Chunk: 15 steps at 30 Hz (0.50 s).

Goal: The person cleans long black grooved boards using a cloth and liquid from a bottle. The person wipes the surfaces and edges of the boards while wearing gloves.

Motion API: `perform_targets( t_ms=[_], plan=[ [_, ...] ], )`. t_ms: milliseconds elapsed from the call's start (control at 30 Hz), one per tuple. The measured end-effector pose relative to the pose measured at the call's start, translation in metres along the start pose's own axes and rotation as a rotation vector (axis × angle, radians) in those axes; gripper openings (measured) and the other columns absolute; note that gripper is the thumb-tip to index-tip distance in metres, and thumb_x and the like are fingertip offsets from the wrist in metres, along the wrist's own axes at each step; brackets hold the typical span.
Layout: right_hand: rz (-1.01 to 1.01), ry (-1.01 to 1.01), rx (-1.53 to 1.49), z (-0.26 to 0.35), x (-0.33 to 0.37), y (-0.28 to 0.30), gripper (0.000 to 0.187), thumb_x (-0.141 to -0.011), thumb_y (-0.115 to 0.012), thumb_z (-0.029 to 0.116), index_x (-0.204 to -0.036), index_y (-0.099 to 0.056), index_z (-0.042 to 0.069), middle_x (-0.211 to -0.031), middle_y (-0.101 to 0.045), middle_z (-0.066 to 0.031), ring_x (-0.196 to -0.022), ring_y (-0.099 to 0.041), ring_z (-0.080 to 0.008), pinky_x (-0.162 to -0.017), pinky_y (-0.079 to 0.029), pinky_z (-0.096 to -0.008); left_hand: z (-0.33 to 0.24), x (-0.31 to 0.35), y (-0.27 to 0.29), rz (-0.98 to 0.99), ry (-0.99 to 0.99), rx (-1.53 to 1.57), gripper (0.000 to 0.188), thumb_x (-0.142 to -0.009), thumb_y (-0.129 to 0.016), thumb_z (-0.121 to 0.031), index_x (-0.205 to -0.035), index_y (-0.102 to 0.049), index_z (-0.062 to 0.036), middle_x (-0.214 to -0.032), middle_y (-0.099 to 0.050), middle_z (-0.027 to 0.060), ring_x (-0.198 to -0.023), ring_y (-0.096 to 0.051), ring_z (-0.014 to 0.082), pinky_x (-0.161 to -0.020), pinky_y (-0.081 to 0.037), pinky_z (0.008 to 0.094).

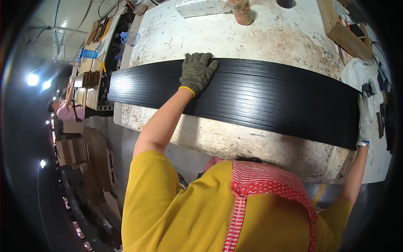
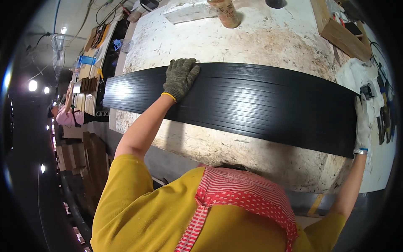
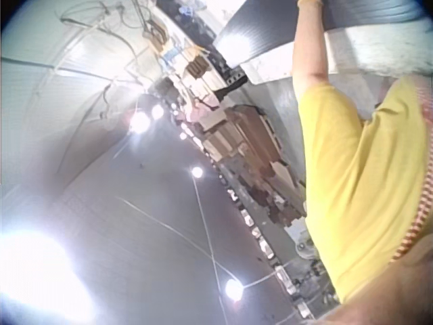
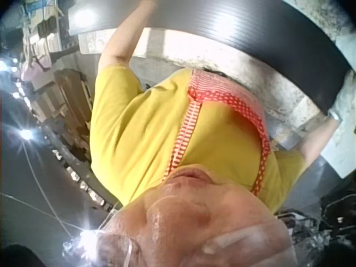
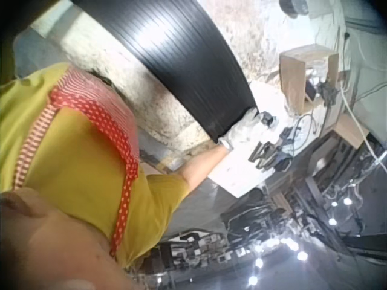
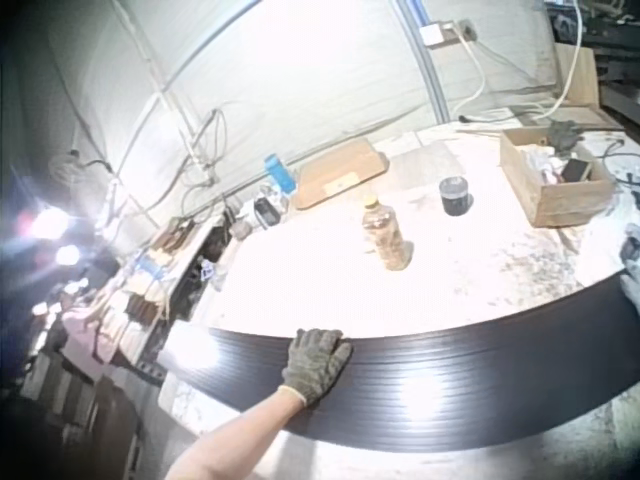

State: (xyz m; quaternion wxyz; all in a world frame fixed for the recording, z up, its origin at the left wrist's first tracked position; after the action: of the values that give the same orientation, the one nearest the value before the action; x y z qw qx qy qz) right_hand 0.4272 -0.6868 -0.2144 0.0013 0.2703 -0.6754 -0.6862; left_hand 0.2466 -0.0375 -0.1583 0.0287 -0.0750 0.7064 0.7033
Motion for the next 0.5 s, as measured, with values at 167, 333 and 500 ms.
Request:
perform_targets(
  t_ms=[167, 333, 500],
  plan=[
    [0.109, 0.053, 0.346, 0.034, 0.025, 0.01, 0.051, -0.093, -0.046, -0.002, -0.142, -0.052, 0.012, -0.142, -0.048, -0.0239, -0.131, -0.045, -0.0398, -0.114, -0.034, -0.0424, 0.003, 0.002, -0.001, 0.057, 0.038, -0.095, 0.038, -0.098, -0.05, -0.043, -0.119, -0.065, -0.014, -0.114, -0.063, 0.0111, -0.114, -0.056, 0.0315, -0.11, -0.034, 0.0523],
    [0.11, -0.153, -0.114, 0.08, 0.008, 0.044, 0.043, -0.098, -0.05, 0.015, -0.141, -0.051, 0.015, -0.143, -0.045, -0.0298, -0.131, -0.046, -0.0424, -0.111, -0.037, -0.043, 0.019, 0.004, 0.002, -0.012, 0.039, 0.012, 0.035, -0.099, -0.049, -0.039, -0.118, -0.065, -0.0147, -0.113, -0.065, 0.0113, -0.111, -0.058, 0.0317, -0.108, -0.036, 0.049],
    [-0.229, -0.165, -0.11, 0.149, -0.026, 0.078, 0.059, -0.091, -0.065, 0.04, -0.133, -0.053, 0.001, -0.137, -0.052, -0.0248, -0.129, -0.048, -0.0394, -0.11, -0.036, -0.0434, 0.029, 0.001, -0.006, 0.026, 0.075, -0.003, 0.031, -0.098, -0.049, -0.034, -0.118, -0.065, -0.0152, -0.115, -0.065, 0.0115, -0.111, -0.058, 0.0297, -0.106, -0.037, 0.0473]
  ],
)
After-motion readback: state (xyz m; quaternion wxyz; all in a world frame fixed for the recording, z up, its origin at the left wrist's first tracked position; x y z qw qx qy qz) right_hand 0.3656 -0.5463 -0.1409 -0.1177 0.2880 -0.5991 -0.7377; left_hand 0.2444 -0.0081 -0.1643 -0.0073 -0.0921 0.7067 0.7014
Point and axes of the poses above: each hand's wrist, its own x-axis away from the middle knuckle, its own y-axis out of the back of the hand, z = x × y, the point moved 4 cm from there along -x, towards the middle knuckle
